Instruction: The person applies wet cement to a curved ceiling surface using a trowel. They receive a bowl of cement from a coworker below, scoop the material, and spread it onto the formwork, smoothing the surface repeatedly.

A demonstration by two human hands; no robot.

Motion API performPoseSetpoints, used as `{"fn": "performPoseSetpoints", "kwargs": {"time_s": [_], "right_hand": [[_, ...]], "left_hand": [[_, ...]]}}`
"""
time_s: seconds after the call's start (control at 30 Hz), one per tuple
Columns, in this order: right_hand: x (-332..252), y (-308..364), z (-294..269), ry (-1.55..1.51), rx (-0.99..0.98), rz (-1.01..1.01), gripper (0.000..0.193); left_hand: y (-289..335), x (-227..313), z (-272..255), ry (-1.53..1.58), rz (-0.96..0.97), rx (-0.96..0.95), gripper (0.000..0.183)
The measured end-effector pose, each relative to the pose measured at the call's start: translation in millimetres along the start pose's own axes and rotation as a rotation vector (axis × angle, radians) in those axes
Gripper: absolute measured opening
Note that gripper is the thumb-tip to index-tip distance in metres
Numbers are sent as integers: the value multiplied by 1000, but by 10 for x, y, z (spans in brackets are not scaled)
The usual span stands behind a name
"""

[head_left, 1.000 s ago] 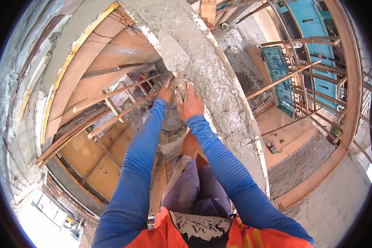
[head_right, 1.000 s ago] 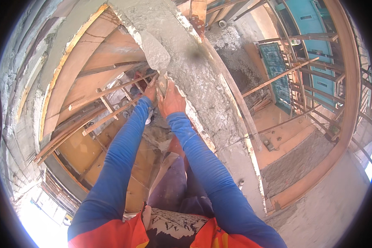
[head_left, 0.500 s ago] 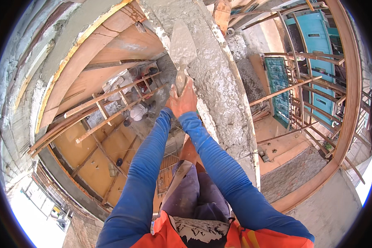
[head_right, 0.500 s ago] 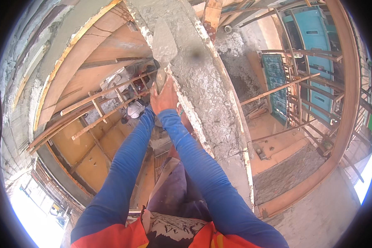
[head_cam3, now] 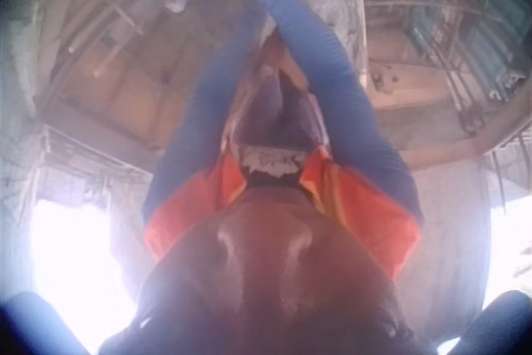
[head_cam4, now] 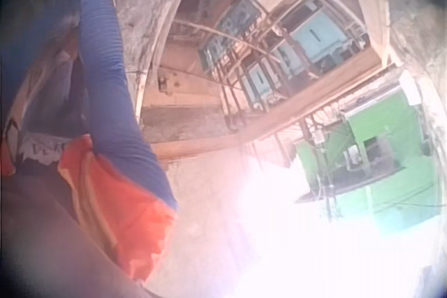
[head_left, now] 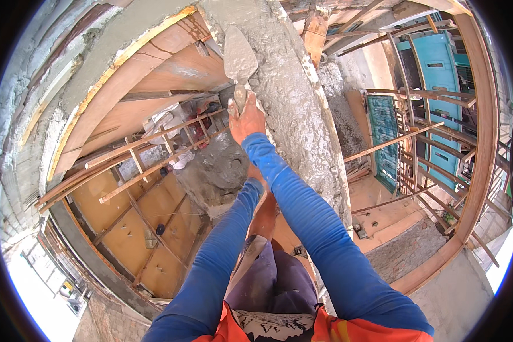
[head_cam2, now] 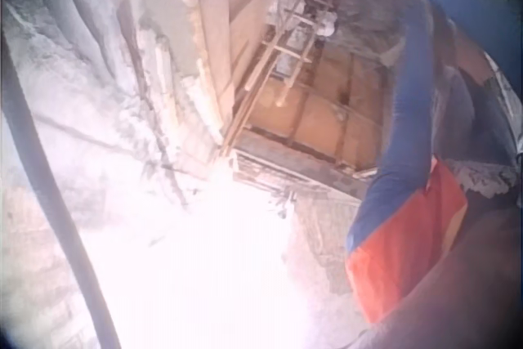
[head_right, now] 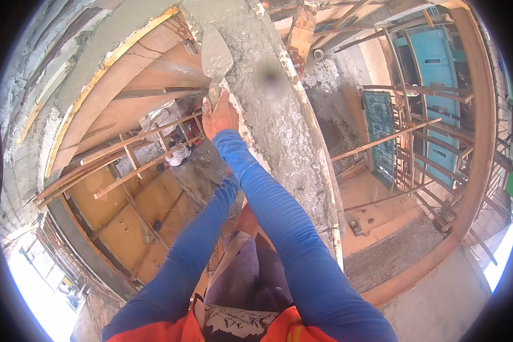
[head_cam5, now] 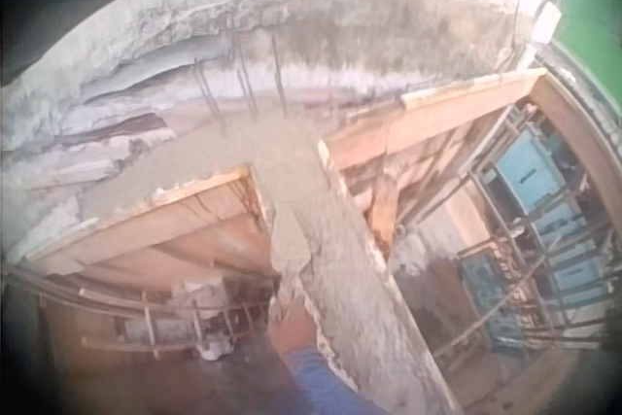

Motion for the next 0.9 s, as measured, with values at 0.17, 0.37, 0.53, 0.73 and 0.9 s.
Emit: {"fn": "performPoseSetpoints", "kwargs": {"time_s": [0.17,0.37,0.53,0.73,0.9], "right_hand": [[58,-653,45,-165,78,200,54],[-37,-195,81,-552,91,-22,46],[-626,-1314,-816,159,353,-263,50],[-590,-1971,-421,151,139,-468,47],[-1895,-2224,-390,652,129,-550,49]], "left_hand": [[-37,-2,149,-41,35,-17,49],[-45,-127,-189,-160,163,122,48],[111,163,38,-299,131,293,48],[269,518,217,-668,160,296,54],[108,148,-70,-653,189,395,56]]}}
Point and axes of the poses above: each hand's wrist, its own y-axis away from the middle knuckle, its own z-axis out of the palm, x = y × z, the point moved 10 cm from there along -y, towards the middle knuckle, and after that the axes turned 6 degrees about y, right-handed, at the moved point
